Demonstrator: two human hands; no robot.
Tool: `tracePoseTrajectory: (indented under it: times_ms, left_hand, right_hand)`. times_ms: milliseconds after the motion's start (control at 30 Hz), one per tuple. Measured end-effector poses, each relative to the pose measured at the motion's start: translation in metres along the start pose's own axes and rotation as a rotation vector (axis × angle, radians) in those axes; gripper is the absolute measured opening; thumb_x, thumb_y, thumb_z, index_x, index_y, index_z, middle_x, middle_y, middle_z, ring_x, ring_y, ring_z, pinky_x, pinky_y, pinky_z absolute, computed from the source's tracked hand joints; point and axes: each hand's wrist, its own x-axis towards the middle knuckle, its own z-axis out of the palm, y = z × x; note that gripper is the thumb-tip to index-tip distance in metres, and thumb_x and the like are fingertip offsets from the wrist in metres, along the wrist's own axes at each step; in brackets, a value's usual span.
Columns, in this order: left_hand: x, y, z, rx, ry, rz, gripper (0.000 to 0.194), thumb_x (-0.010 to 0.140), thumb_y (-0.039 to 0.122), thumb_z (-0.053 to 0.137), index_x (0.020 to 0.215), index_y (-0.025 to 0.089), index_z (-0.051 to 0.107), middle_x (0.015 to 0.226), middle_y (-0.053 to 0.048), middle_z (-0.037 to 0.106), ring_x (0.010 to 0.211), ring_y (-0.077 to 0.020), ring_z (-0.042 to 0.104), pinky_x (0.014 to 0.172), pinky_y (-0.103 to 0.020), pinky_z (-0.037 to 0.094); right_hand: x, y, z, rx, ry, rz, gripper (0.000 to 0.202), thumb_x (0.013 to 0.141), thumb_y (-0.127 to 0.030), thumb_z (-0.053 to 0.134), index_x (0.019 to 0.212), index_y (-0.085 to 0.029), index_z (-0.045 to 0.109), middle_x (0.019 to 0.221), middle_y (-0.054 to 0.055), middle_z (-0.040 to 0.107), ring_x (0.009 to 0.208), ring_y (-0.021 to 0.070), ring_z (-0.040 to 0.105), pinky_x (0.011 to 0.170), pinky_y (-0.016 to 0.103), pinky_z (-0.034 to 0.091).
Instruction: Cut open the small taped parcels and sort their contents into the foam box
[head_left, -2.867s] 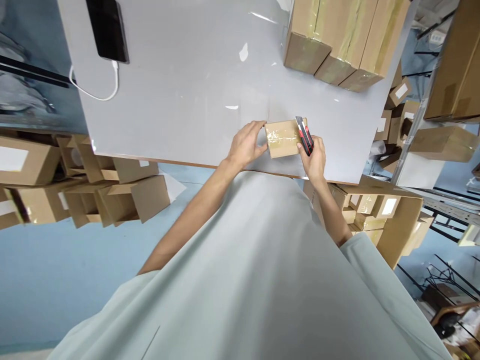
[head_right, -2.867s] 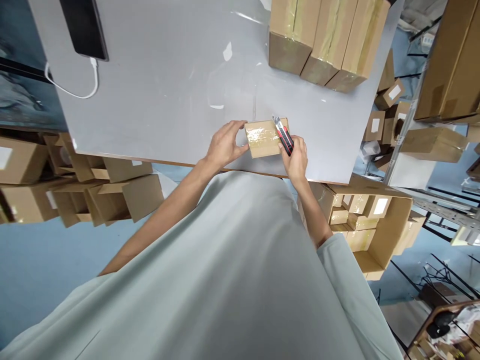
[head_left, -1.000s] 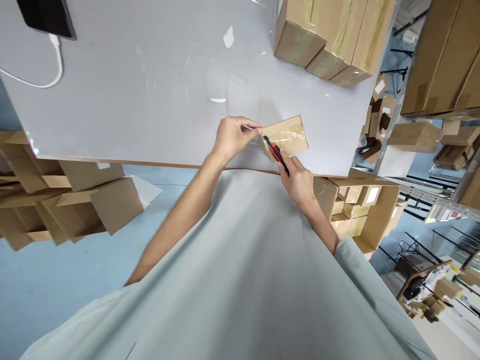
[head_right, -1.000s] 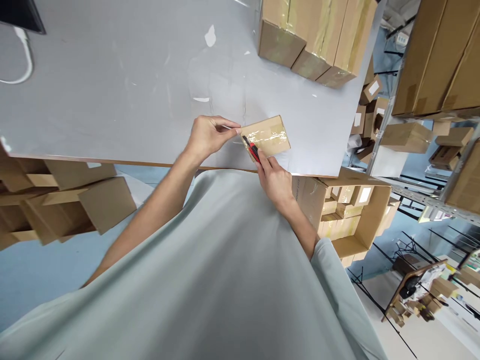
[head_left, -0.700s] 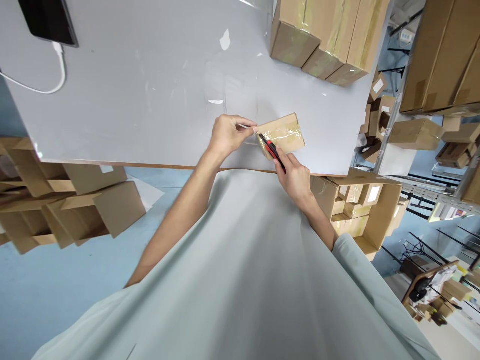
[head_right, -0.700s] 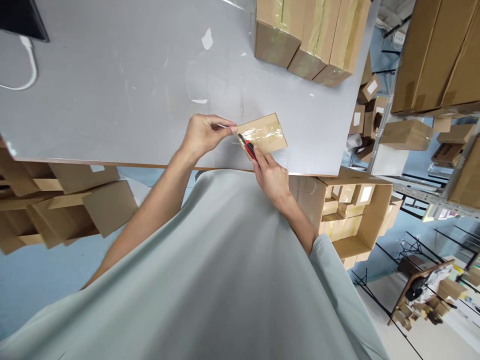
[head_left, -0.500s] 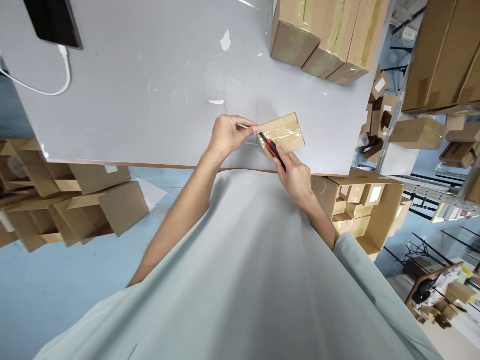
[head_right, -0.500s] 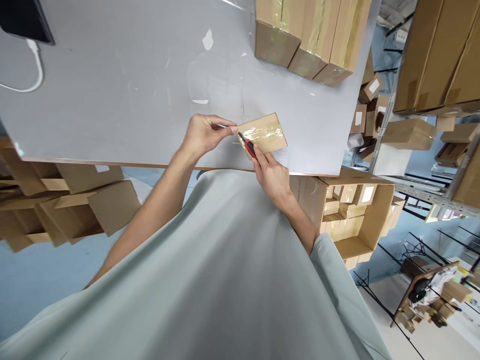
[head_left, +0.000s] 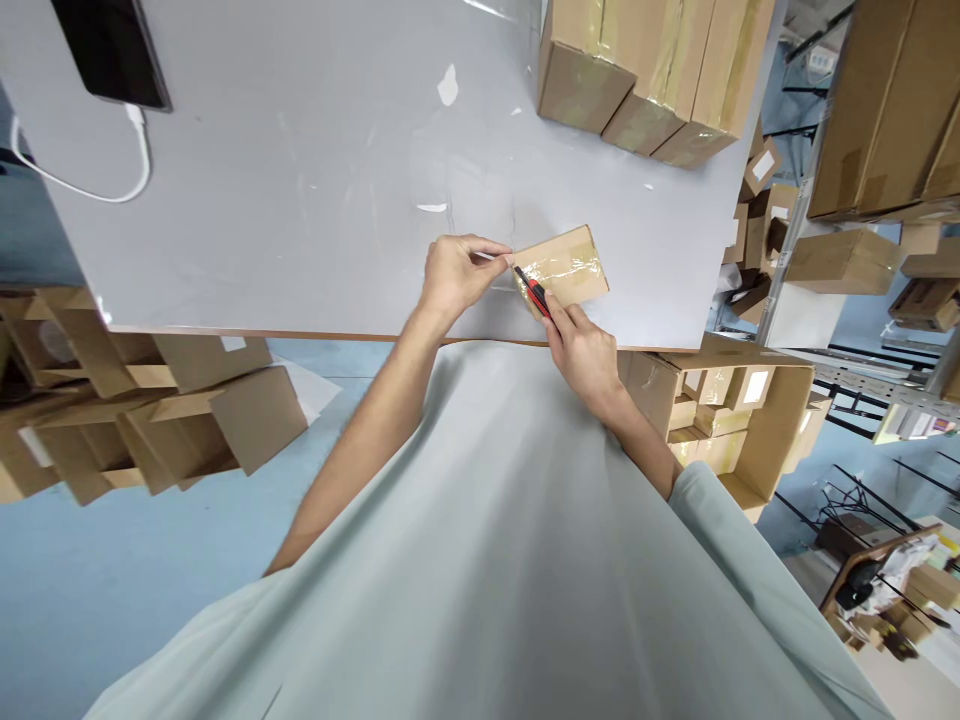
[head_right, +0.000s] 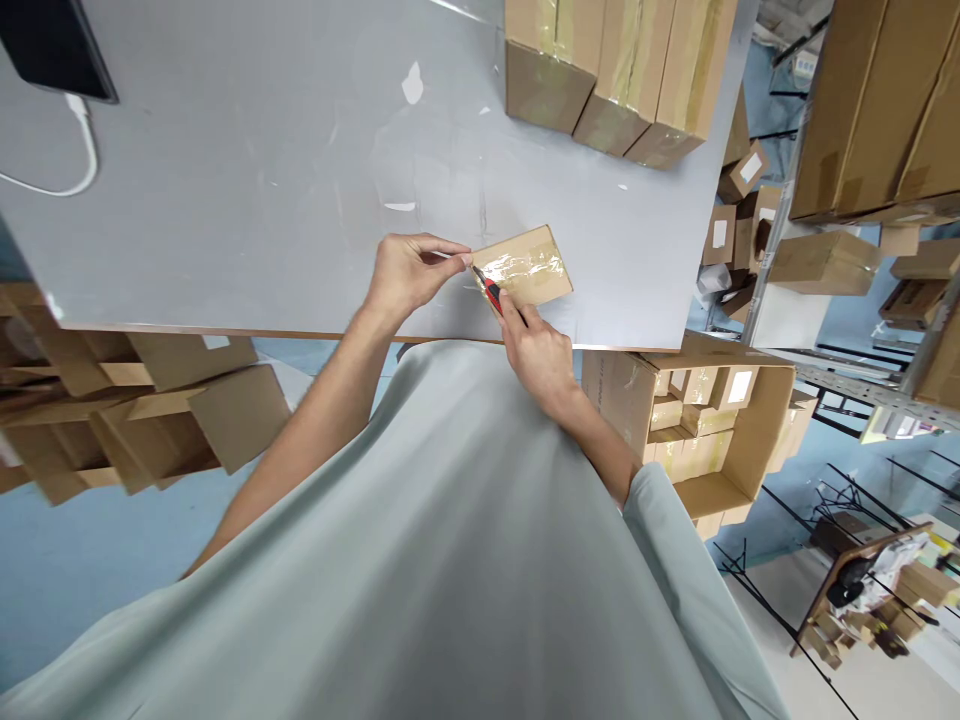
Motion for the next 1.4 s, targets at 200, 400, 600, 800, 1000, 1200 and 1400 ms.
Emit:
tracePoseTrajectory:
  times_ms: [200,400,600,800,1000,1200,1400]
  left_hand:
    - [0.000,-0.002,-0.002,-0.015,-0.016,0.018,0.016,0.088,0.039,0.088,0.097,0.027,0.092,0.105,-0.005,0.090,0.095,-0.0264,0.083,0.097,-0.044,0.069]
    - [0.001,-0.003,-0.003,-0.014,-0.033,0.027,0.017,0.089,0.041,0.089,0.097,0.027,0.092,0.103,-0.006,0.090,0.093,-0.0255,0.082,0.095,-0.043,0.069]
    - [0.000,-0.001,0.001,0.008,0.018,0.011,0.015,0.088,0.038,0.087,0.096,0.026,0.092,0.104,-0.005,0.090,0.094,-0.0261,0.083,0.092,-0.041,0.069]
    - [-0.001,-0.003,0.005,0.021,0.030,-0.018,0.014,0.086,0.036,0.089,0.096,0.026,0.091,0.102,-0.004,0.089,0.094,-0.0269,0.083,0.089,-0.039,0.068]
    - [-0.004,-0.005,0.008,0.046,0.048,-0.087,0.016,0.088,0.036,0.089,0.099,0.025,0.091,0.100,-0.005,0.088,0.087,-0.0258,0.082,0.089,-0.041,0.067]
    - [0.006,-0.023,0.014,0.038,0.091,-0.047,0.022,0.092,0.049,0.082,0.097,0.028,0.088,0.104,-0.005,0.088,0.099,-0.0304,0.082,0.093,-0.042,0.064]
    - [-0.021,-0.027,0.030,0.092,0.107,-0.076,0.025,0.098,0.051,0.076,0.096,0.027,0.083,0.102,-0.004,0.087,0.095,-0.0250,0.081,0.093,-0.036,0.061]
  right_hand:
    - [0.000,0.002,0.004,0.020,0.027,-0.004,0.059,0.123,-0.038,0.034,0.178,-0.029,0.051,0.135,0.013,0.077,0.098,0.0237,0.075,0.079,0.028,0.059]
    - [0.002,-0.001,0.004,-0.001,0.004,0.015,0.059,0.122,-0.035,0.033,0.179,-0.030,0.050,0.137,0.013,0.076,0.098,0.0244,0.076,0.080,0.030,0.060]
    - [0.004,-0.013,-0.005,-0.074,-0.041,0.026,0.061,0.123,-0.029,0.029,0.181,-0.028,0.046,0.139,0.015,0.076,0.102,0.0257,0.079,0.082,0.033,0.062]
    - [-0.003,-0.021,0.002,-0.116,-0.038,0.002,0.068,0.116,-0.018,0.036,0.183,-0.026,0.041,0.142,0.018,0.074,0.102,0.0257,0.078,0.081,0.033,0.065]
    - [-0.005,-0.027,-0.002,-0.145,-0.033,-0.020,0.072,0.110,-0.009,0.037,0.180,-0.024,0.047,0.139,0.019,0.076,0.099,0.0255,0.078,0.081,0.034,0.068]
    - [-0.008,-0.031,-0.017,-0.161,-0.081,-0.013,0.071,0.109,-0.009,0.041,0.178,-0.026,0.049,0.140,0.019,0.075,0.102,0.0265,0.079,0.081,0.035,0.067]
    - [-0.033,-0.018,-0.014,-0.155,-0.151,-0.013,0.070,0.111,-0.012,0.039,0.180,-0.024,0.046,0.135,0.019,0.075,0.100,0.0260,0.078,0.078,0.033,0.064]
